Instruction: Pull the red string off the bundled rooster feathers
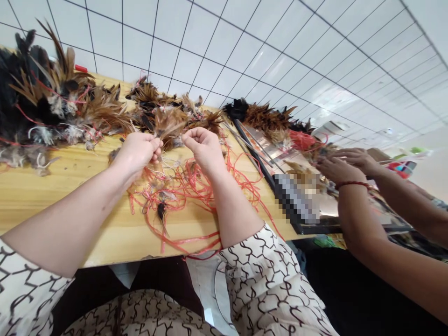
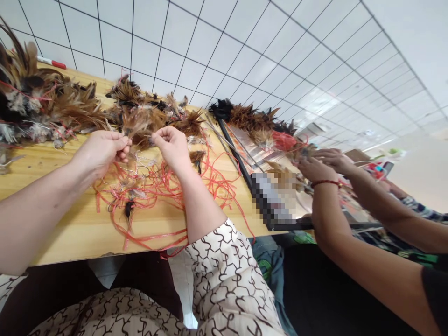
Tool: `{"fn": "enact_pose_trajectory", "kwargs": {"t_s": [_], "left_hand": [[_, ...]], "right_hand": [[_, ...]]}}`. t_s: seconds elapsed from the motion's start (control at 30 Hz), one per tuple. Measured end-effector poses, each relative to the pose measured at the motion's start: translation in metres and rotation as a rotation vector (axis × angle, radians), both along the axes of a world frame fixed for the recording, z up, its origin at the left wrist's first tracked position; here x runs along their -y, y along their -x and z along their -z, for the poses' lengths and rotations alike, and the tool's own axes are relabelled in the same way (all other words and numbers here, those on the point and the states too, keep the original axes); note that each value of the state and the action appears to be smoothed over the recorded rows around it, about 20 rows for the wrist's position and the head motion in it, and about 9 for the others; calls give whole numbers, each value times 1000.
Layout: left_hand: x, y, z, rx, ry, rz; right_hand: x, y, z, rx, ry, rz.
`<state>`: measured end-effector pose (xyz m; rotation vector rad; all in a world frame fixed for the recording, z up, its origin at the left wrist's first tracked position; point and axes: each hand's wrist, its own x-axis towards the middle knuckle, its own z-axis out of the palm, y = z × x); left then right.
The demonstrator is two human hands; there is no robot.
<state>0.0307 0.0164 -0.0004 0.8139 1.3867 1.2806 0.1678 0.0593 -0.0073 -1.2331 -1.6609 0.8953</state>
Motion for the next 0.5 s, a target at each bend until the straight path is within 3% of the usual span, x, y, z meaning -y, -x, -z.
{"fn": "enact_pose_trajectory", "kwargs": {"t_s": [0.13, 0.33, 0.5], "left_hand": [[-2, 5, -3, 45, 47, -63], [-2, 5, -3, 89, 70, -45], [-5, 5, 6, -56, -12, -44]], "right_hand": [[-7, -16, -7, 324, 116, -120], [-7, -12, -1, 738, 78, -175], [-3, -9, -5, 776, 1, -154]]}}
